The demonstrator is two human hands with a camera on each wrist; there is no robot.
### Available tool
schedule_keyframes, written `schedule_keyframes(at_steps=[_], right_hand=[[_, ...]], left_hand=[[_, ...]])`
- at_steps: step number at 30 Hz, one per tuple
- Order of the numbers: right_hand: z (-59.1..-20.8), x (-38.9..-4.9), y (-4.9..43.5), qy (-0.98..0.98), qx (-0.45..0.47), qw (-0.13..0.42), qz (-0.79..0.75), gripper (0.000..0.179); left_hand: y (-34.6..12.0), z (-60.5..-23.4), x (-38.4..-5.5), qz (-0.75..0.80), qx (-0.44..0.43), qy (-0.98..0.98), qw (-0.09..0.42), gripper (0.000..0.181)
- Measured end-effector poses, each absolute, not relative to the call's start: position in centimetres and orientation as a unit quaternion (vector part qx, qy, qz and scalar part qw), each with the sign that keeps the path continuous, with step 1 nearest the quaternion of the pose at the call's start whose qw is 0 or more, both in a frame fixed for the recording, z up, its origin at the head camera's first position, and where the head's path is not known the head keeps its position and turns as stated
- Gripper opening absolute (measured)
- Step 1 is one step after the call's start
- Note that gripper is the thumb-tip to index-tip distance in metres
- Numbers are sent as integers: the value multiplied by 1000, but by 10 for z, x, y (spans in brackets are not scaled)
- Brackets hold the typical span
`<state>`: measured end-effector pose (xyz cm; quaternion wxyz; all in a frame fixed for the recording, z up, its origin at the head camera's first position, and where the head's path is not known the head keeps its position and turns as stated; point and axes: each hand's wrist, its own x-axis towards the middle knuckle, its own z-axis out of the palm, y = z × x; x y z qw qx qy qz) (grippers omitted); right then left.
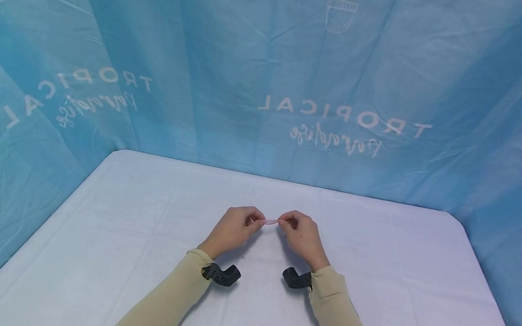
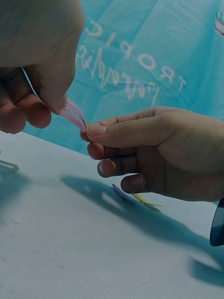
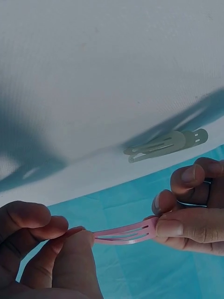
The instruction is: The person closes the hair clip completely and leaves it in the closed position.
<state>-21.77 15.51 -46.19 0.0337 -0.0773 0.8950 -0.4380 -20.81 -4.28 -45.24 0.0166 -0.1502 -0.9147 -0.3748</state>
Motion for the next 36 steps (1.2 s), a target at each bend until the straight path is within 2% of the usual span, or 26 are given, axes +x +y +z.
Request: schedule_keyframes(at_steps=[17, 27, 36], right_hand=[[-459, -219, 161, 883, -73, 28, -463, 19], [-455, -219, 165, 886, -77, 33, -455, 33], [-452, -220, 170, 881, -72, 39, -465, 35]], left_hand=[[-41, -451, -205, -375, -185, -908, 33, 12], [-40, -453, -205, -361, -209, -907, 60, 14], [-35, -455, -204, -363, -223, -901, 80, 15]])
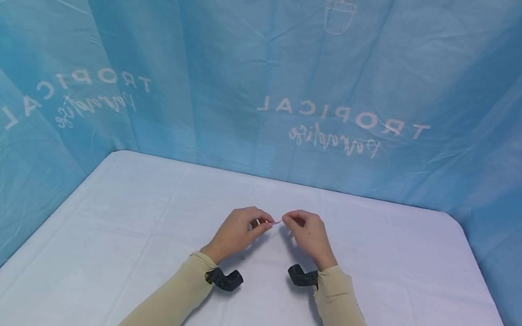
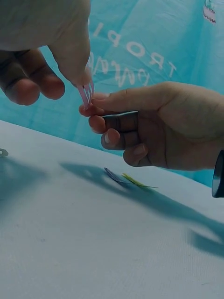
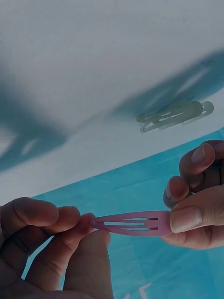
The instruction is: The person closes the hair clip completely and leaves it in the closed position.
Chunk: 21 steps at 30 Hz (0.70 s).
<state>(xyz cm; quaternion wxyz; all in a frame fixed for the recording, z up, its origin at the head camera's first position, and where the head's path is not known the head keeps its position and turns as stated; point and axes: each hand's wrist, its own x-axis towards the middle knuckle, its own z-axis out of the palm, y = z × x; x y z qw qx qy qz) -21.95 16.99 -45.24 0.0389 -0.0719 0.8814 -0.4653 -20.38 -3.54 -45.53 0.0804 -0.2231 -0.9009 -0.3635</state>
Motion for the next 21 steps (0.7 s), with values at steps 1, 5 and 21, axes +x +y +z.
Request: schedule_keyframes(at_steps=[1, 5, 21], right_hand=[[-453, -220, 170, 881, -74, 39, -465, 35], [-453, -220, 172, 880, -84, 37, -466, 34], [-454, -221, 175, 864, -78, 55, -495, 28]], left_hand=[[-35, -456, -204, -364, -223, -901, 81, 15], [-34, -455, -203, -363, -224, -901, 74, 15], [-26, -455, -199, -334, -220, -914, 75, 18]])
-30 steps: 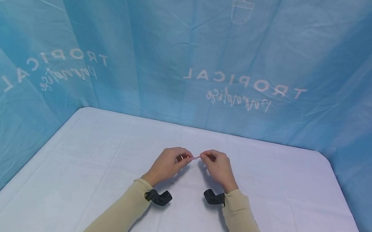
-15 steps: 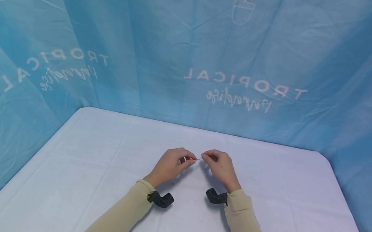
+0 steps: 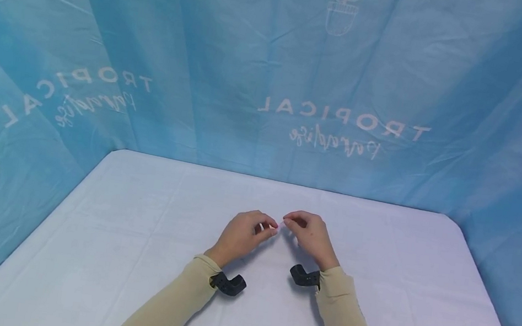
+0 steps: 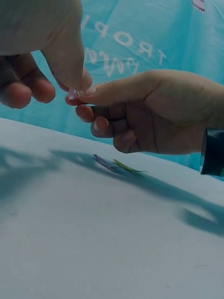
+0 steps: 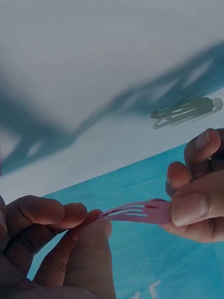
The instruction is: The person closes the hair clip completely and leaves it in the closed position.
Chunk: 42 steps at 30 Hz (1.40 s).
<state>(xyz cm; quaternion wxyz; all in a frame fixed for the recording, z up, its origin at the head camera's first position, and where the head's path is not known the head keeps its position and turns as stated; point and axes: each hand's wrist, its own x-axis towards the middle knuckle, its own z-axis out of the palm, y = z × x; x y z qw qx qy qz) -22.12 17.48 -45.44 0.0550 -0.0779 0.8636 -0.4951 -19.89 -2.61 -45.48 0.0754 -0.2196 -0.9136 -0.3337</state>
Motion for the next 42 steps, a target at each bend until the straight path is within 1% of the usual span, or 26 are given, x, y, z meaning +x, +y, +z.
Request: schedule_keyframes(at_steps=[6, 14, 22, 30, 33, 38, 42], right_hand=[[-454, -222, 178, 858, -89, 49, -503, 27], [-451, -224, 181, 871, -80, 46, -483, 24], [-454, -227, 183, 876, -78, 45, -474, 23], [-457, -228, 185, 884, -78, 36, -460, 22], [-458, -228, 186, 887, -79, 33, -453, 21], [-459, -228, 187, 900, -88, 17, -426, 19], [-461, -228, 188, 913, -101, 0, -396, 17]], left_hand=[[-20, -456, -200, -312, -211, -922, 89, 20], [-11, -456, -201, -286, -201, -934, 78, 21], [-1, -456, -201, -268, -182, -943, 83, 24], [8, -456, -199, -257, -154, -951, 70, 23], [11, -457, -198, -248, -153, -954, 72, 23], [15, -459, -197, -238, -152, -956, 85, 23], [20, -459, -196, -240, -140, -957, 78, 23]])
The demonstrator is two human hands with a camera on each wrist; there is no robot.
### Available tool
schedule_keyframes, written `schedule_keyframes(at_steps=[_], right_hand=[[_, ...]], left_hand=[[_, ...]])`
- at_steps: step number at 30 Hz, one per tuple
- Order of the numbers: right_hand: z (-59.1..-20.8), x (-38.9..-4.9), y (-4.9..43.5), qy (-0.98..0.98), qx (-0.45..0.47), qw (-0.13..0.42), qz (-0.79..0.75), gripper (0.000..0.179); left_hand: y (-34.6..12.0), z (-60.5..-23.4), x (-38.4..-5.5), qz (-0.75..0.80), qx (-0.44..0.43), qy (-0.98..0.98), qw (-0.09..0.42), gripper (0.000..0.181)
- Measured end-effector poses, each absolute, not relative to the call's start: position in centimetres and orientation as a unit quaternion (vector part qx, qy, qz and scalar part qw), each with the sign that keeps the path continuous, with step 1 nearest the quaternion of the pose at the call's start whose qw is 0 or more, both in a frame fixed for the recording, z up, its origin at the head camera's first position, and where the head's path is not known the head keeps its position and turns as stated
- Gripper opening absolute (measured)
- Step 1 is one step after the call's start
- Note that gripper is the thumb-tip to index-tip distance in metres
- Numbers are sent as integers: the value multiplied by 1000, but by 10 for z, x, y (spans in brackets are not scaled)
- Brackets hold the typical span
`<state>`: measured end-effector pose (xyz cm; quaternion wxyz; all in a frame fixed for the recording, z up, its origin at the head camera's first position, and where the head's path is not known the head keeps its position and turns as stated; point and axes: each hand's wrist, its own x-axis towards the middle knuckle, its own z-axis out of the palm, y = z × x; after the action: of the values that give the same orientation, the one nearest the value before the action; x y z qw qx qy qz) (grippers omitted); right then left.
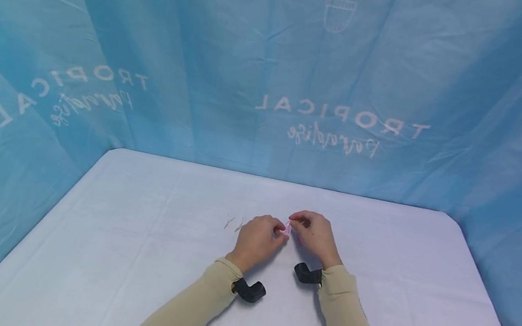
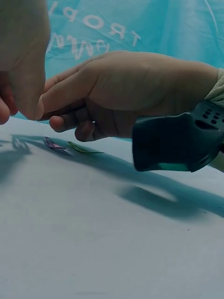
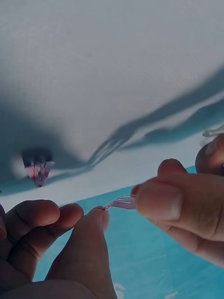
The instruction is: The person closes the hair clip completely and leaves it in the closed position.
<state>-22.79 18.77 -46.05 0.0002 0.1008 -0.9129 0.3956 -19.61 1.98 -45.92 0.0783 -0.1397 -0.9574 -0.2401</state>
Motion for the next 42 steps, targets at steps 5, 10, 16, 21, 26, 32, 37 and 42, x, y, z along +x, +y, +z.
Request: schedule_keyframes(at_steps=[5, 10, 16, 21, 26, 32, 37, 42], right_hand=[[-464, -228, 188, -919, 110, 7, 378, 16], [-465, -228, 188, -926, 110, 10, 361, 14], [-467, -227, 188, -936, 124, 30, 327, 12], [-468, -226, 187, -941, 125, 27, 315, 11], [-469, -224, 186, -943, 120, 36, 310, 10], [-470, -225, 185, -948, 108, 17, 299, 12], [-470, -226, 186, -950, 105, 11, 295, 13], [-468, -226, 185, -947, 105, 10, 302, 13]], left_hand=[[25, -459, -195, -256, -117, -958, 57, 23], [28, -460, -192, -253, -110, -960, 53, 22], [32, -464, -191, -242, -109, -962, 63, 19], [34, -465, -189, -235, -107, -964, 68, 19], [34, -467, -190, -229, -109, -965, 67, 20], [35, -468, -189, -223, -106, -967, 62, 20], [36, -471, -190, -217, -110, -968, 68, 21], [36, -472, -191, -218, -108, -967, 75, 21]])
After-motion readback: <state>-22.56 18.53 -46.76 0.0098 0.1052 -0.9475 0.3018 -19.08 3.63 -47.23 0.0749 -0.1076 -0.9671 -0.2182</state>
